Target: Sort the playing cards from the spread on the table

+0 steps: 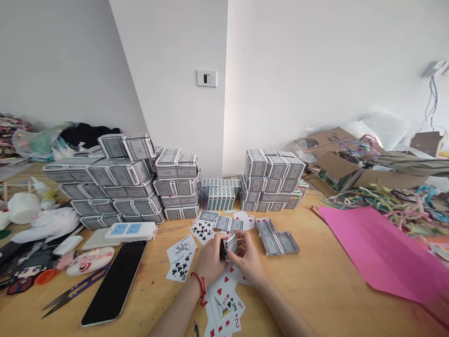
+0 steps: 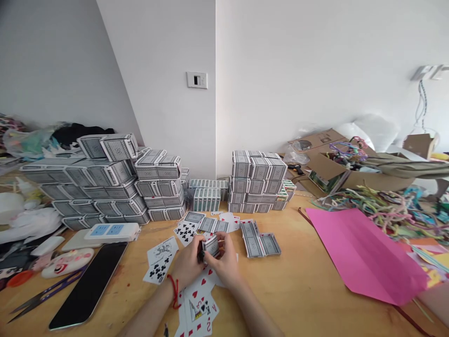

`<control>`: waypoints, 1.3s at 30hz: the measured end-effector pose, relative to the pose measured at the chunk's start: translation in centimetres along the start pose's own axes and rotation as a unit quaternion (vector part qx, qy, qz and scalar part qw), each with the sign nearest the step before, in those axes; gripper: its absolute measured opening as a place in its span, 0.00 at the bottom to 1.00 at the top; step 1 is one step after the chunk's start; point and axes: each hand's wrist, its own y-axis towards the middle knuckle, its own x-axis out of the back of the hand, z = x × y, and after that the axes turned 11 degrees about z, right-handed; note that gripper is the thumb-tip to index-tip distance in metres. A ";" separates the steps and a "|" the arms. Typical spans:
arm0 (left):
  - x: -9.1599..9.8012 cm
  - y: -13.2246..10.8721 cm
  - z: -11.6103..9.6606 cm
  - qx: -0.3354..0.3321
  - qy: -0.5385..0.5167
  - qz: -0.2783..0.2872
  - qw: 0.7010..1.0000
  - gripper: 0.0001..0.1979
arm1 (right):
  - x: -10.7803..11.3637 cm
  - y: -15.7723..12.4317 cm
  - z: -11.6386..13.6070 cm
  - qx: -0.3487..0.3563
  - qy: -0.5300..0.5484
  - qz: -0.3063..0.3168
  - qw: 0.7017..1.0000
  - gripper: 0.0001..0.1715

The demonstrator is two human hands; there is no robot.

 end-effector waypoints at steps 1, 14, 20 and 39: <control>0.0 0.0 0.0 -0.003 0.002 0.000 1.000 0.19 | 0.0 0.0 0.0 0.002 0.000 -0.002 1.000 0.25; 0.1 0.0 -0.2 -0.005 0.014 0.011 1.000 0.16 | 0.0 0.0 0.2 0.034 -0.013 0.034 0.999 0.25; 0.2 -0.1 -0.3 -0.003 0.027 0.020 0.999 0.16 | 0.0 0.1 0.1 0.018 0.016 0.051 0.998 0.26; -0.4 0.0 -0.3 -0.028 0.033 0.018 0.999 0.16 | 0.1 0.3 -0.1 -0.009 0.072 0.044 0.996 0.24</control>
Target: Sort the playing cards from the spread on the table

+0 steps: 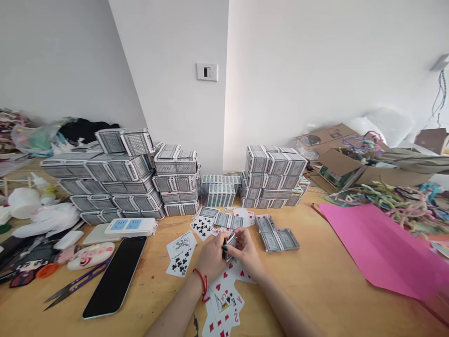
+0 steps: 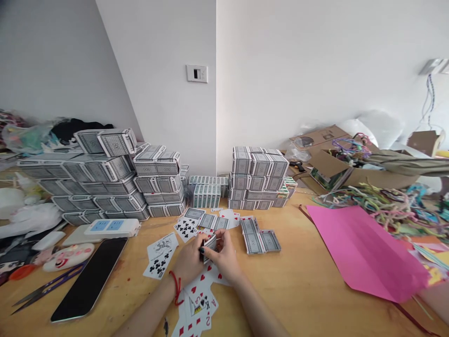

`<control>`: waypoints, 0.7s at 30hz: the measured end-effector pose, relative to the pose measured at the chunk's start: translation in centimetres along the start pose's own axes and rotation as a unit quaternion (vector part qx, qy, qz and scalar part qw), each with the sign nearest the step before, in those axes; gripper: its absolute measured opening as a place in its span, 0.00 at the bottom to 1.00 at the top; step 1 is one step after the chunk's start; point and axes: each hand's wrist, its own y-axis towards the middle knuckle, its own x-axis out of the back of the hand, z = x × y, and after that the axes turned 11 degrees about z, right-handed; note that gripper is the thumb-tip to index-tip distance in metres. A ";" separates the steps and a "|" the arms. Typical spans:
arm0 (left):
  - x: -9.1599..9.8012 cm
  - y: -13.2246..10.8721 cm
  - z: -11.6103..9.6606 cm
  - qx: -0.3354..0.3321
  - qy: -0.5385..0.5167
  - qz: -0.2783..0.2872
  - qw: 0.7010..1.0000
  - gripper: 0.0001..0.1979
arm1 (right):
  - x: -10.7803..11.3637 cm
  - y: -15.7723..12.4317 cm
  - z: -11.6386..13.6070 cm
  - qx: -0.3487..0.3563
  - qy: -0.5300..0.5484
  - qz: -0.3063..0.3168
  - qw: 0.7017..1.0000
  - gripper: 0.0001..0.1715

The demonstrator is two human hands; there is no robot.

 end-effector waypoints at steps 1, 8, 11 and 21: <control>-0.1 0.0 0.1 -0.004 0.001 0.000 1.000 0.16 | 0.0 0.0 0.0 -0.002 -0.001 0.000 1.000 0.24; -0.3 0.0 0.3 -0.020 -0.007 -0.004 1.000 0.17 | 0.0 0.1 0.3 -0.009 0.004 0.004 1.000 0.24; -0.3 0.0 0.3 -0.023 -0.017 0.000 1.000 0.17 | 0.0 0.1 0.4 -0.009 0.004 0.002 1.000 0.24; -0.1 -0.2 0.0 -0.029 -0.063 0.016 0.997 0.18 | -0.2 0.1 0.3 0.006 0.081 0.007 0.997 0.26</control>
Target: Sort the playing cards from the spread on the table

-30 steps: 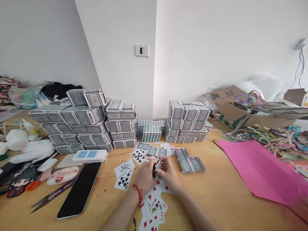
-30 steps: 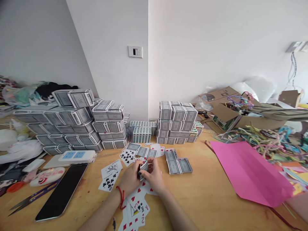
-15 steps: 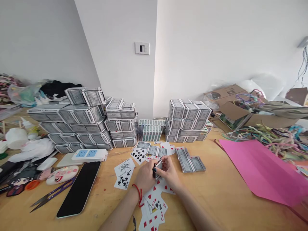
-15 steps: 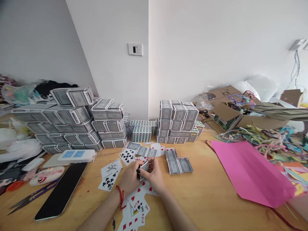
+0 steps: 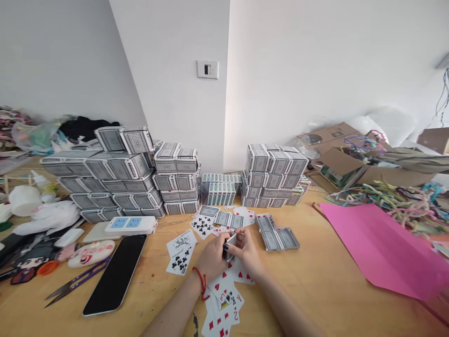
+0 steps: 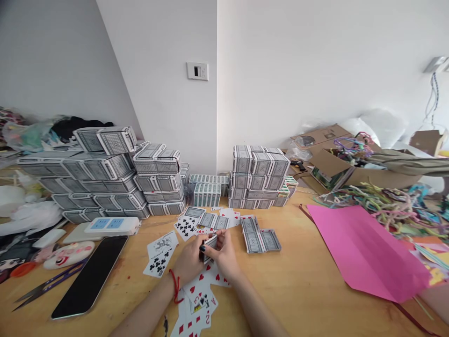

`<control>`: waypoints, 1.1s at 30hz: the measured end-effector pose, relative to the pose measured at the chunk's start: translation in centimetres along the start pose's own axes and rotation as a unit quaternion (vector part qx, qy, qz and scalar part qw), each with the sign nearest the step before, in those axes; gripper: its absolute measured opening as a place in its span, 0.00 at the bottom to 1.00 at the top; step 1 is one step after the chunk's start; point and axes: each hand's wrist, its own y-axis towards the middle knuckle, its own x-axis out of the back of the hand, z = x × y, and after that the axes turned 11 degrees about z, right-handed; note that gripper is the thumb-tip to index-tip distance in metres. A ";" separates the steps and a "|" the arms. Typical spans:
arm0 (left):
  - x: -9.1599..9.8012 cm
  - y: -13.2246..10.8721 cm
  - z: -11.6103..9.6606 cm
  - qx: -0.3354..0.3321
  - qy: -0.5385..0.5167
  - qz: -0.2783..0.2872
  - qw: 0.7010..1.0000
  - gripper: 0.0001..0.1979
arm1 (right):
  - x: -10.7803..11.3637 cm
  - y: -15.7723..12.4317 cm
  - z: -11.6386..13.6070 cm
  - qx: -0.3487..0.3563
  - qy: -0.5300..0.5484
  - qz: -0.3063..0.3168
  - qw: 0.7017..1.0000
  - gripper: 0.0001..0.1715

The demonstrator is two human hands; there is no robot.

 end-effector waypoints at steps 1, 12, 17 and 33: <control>0.0 0.0 0.0 0.000 -0.005 -0.001 1.000 0.18 | -0.1 0.0 0.0 -0.006 0.012 0.009 1.000 0.26; 0.7 -0.2 -1.0 0.009 -0.084 0.012 0.996 0.22 | -0.3 0.0 -0.2 0.000 0.012 -0.022 1.000 0.26; 1.0 -0.2 -1.2 -0.020 -0.090 -0.007 0.996 0.27 | 0.7 0.0 0.1 -0.017 0.011 0.023 1.000 0.28; 0.6 -0.1 -0.4 -0.012 -0.094 -0.036 0.995 0.25 | 1.7 0.0 1.3 -0.032 -0.036 0.075 0.996 0.33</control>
